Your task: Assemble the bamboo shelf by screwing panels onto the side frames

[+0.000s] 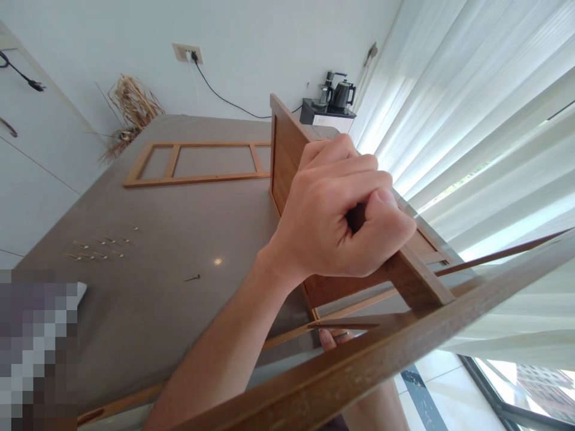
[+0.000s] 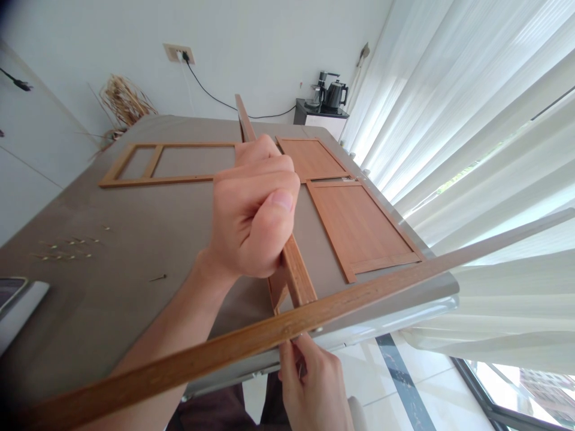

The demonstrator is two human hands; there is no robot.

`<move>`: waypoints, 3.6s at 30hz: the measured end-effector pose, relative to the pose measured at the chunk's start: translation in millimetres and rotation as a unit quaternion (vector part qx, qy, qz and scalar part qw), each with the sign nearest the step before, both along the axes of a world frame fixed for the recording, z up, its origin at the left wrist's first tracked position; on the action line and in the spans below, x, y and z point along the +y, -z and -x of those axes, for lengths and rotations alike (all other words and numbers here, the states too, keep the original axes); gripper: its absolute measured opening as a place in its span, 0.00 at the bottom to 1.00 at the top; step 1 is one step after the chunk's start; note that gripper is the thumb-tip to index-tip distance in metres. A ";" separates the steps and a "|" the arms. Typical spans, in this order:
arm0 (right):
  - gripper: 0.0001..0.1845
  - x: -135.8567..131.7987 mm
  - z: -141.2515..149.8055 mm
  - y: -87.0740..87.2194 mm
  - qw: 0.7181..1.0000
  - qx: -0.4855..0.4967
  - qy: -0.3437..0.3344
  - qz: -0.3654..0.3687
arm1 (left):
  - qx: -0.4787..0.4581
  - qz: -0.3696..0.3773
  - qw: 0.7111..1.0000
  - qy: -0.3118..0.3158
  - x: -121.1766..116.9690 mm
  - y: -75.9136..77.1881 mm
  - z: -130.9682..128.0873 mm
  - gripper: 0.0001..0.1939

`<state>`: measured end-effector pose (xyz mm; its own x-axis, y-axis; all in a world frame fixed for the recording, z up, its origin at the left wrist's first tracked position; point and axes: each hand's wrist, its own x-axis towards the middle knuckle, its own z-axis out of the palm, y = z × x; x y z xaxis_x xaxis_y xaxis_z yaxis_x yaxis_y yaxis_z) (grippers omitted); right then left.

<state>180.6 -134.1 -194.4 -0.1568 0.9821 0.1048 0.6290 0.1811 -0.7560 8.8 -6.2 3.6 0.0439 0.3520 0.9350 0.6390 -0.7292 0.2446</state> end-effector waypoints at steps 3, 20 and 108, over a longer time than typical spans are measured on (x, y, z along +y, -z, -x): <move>0.32 -4.0 5.0 -9.7 0.998 0.028 0.011 0.050 | -0.026 -0.014 0.999 0.026 -0.1 0.1 -0.5 0.22; 0.21 -9.4 6.1 -61.8 0.965 0.201 0.020 0.167 | -0.035 -0.062 0.994 0.080 6.4 2.9 1.8 0.20; 0.22 -6.1 -0.1 -61.8 0.993 0.050 0.014 0.103 | -0.076 -0.005 0.991 0.110 2.1 7.1 4.2 0.20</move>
